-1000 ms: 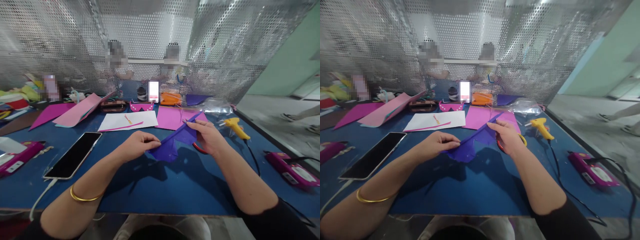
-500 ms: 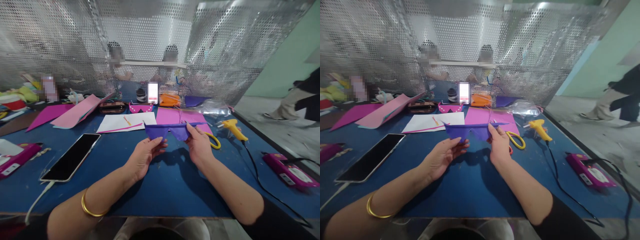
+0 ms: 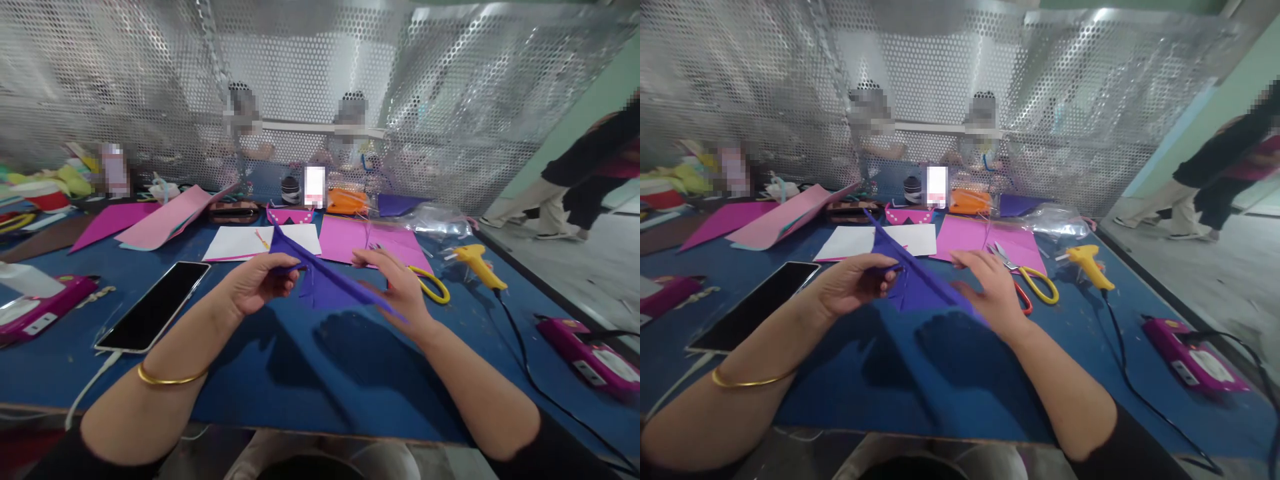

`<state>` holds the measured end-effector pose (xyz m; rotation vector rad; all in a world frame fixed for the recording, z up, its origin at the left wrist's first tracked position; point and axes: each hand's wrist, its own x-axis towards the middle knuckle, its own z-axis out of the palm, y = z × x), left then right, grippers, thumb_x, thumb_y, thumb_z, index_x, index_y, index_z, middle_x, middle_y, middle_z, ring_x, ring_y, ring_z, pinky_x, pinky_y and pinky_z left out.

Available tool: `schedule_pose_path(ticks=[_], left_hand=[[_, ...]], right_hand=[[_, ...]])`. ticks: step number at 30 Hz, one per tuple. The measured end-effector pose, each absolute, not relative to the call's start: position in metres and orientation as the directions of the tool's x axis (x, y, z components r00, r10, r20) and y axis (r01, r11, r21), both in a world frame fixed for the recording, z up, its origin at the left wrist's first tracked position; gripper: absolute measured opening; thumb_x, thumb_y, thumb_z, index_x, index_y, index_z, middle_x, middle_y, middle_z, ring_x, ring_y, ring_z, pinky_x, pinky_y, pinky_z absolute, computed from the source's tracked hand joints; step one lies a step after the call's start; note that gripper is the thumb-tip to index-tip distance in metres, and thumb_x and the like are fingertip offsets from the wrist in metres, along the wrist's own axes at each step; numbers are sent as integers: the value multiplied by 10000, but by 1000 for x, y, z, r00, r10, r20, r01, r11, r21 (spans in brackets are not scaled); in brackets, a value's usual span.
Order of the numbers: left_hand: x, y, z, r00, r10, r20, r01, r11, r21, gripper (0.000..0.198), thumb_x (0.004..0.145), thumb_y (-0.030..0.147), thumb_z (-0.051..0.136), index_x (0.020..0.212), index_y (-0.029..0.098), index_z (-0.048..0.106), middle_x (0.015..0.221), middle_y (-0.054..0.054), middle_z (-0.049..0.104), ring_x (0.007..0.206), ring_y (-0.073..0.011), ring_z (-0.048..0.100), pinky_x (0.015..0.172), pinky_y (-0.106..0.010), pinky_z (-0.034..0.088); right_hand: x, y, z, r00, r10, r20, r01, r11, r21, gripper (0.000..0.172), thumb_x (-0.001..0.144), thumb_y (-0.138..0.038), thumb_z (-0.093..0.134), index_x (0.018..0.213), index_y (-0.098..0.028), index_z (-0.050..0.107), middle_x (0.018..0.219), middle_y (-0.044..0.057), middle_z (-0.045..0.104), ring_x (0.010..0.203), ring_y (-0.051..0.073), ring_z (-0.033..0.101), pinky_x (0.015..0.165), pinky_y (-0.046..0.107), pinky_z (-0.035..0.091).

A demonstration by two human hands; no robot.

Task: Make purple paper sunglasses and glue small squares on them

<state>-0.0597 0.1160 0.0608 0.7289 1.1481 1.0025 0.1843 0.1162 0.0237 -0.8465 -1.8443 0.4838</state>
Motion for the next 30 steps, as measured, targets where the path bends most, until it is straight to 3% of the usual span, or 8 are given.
schedule_pose_path(ticks=[3, 6, 11, 13, 17, 24, 27, 30], left_hand=[[-56, 113, 58, 196, 887, -418, -186, 452, 872, 130, 644, 162, 692, 521, 137, 659, 476, -30, 596, 405, -96, 492, 387, -207, 380], [-57, 114, 55, 244, 870, -429, -150, 470, 870, 149, 642, 162, 680, 497, 149, 646, 458, -20, 577, 383, -92, 463, 373, -213, 360], [-62, 120, 52, 276, 860, -429, -157, 481, 863, 152, 654, 180, 710, 529, 148, 630, 462, 0, 564, 375, -80, 446, 382, -203, 346], [-61, 120, 50, 281, 864, -417, -186, 476, 860, 176, 690, 269, 738, 598, 143, 654, 497, 4, 576, 403, -81, 468, 405, -200, 366], [-48, 112, 47, 260, 874, -411, -238, 470, 850, 413, 710, 523, 742, 760, 115, 706, 641, -30, 648, 522, -121, 567, 462, -229, 455], [-23, 90, 38, 218, 871, -441, -255, 487, 835, 279, 567, 288, 873, 740, 158, 697, 656, 13, 650, 594, -127, 588, 483, -217, 473], [-21, 91, 33, 171, 885, -433, -281, 465, 840, 215, 572, 237, 853, 684, 172, 681, 642, 28, 631, 585, -106, 560, 476, -197, 434], [-22, 93, 30, 130, 904, -407, -311, 427, 849, 202, 565, 223, 845, 644, 180, 665, 621, 36, 610, 580, -103, 549, 482, -203, 423]], right_hand=[[185, 104, 33, -441, 340, 831, 447, 885, -125, 310, 865, -193, 670, 1162, -280, 683, 1038, 67, 752, 945, 220, 693, 859, 396, 503], [182, 92, 40, -592, 141, 794, 379, 918, 120, 276, 939, -133, 531, 1148, -233, 679, 1013, 78, 769, 954, 191, 709, 871, 375, 511], [176, 83, 41, -642, 87, 761, 367, 907, 206, 247, 970, -140, 488, 1026, -235, 708, 974, 35, 789, 913, 155, 725, 859, 343, 541], [175, 82, 39, -628, 58, 776, 401, 879, 259, 220, 955, -128, 516, 991, -209, 717, 957, 36, 792, 885, 155, 729, 842, 336, 546], [172, 81, 35, -622, 18, 783, 503, 776, 381, 185, 924, -97, 554, 960, -166, 721, 928, 50, 794, 838, 156, 728, 825, 337, 539], [165, 81, 26, -721, 20, 692, 534, 652, 537, 218, 915, -125, 519, 969, -138, 729, 948, 64, 788, 837, 178, 710, 861, 362, 509], [164, 82, 21, -741, 33, 671, 503, 690, 521, 257, 935, -117, 470, 1025, -106, 710, 972, 84, 782, 866, 192, 708, 895, 376, 496], [163, 86, 18, -664, 98, 741, 523, 770, 366, 244, 948, -92, 483, 1095, -124, 676, 1010, 76, 777, 911, 166, 706, 940, 366, 477]])
